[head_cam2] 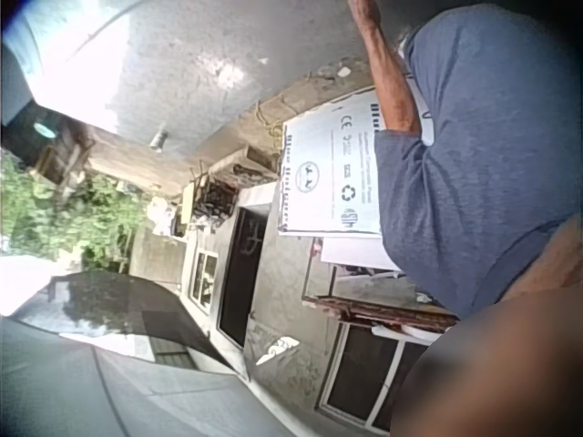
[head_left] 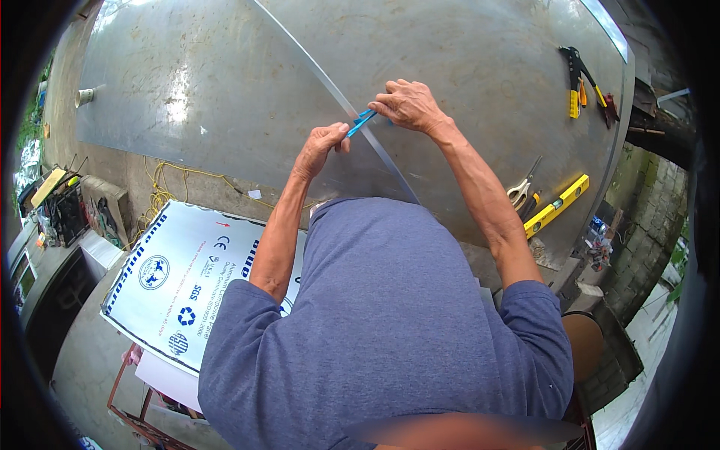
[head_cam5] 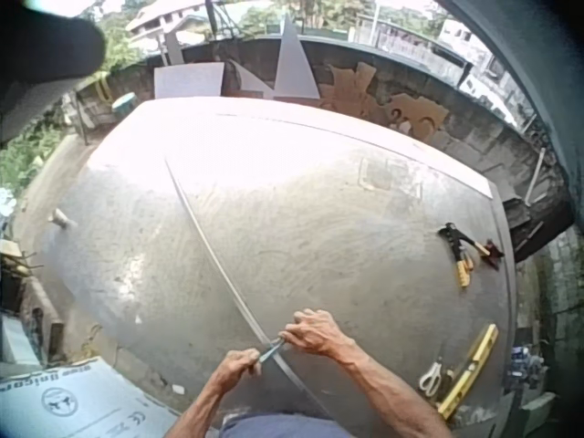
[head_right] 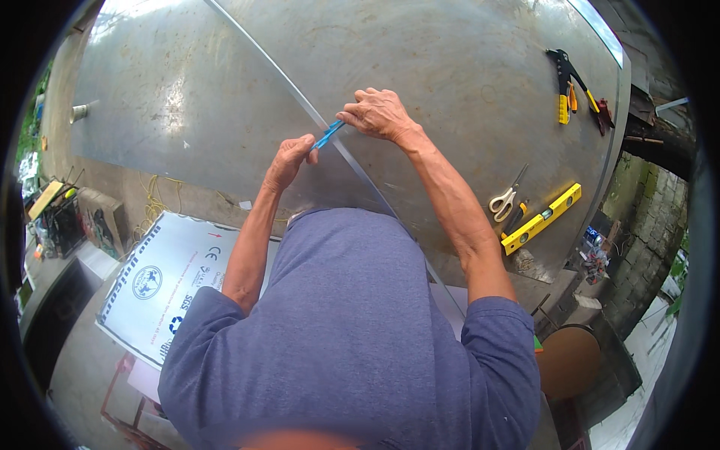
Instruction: Measuring, bending, and assembling aluminum composite panels and metal trim for sign fabrication.
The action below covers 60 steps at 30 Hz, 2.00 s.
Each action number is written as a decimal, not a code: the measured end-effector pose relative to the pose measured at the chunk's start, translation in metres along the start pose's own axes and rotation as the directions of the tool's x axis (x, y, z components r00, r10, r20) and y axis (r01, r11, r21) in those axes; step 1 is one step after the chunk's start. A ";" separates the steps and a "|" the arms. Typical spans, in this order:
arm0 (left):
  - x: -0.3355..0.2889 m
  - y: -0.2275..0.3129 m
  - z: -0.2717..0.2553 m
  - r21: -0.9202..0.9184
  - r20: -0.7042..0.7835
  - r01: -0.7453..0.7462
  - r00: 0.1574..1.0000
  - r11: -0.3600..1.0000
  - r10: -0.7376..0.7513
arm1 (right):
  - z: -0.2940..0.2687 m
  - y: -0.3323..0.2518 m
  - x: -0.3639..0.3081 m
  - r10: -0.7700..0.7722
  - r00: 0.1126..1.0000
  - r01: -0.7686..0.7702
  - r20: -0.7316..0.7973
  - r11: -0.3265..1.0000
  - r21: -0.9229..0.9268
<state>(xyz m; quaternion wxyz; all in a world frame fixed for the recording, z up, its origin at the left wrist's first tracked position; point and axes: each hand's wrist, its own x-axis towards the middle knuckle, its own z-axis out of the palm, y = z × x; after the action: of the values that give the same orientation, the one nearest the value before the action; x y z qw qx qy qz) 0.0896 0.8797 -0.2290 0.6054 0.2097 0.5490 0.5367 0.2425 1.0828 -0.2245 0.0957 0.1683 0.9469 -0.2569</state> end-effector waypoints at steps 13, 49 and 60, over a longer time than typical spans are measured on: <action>-0.024 0.066 0.024 0.302 -0.056 -0.037 0.997 0.953 0.056 | -0.052 -0.069 -0.048 -0.056 0.974 0.204 -0.219 -0.193 0.960; 0.041 -0.018 -0.007 0.250 -0.517 0.133 0.856 0.959 0.016 | 0.079 -0.032 -0.147 0.527 0.788 -0.377 -0.320 0.823 0.425; 0.021 -0.032 0.010 0.598 -0.674 0.175 0.638 0.782 0.373 | 0.091 -0.033 -0.145 0.501 0.806 -0.397 -0.316 0.853 0.338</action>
<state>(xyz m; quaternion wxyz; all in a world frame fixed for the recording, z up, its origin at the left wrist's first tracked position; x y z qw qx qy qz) 0.1079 0.8912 -0.2622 0.1802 0.1799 0.8810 0.3988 0.3738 0.9702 -0.2478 -0.0600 0.4480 0.8374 -0.3072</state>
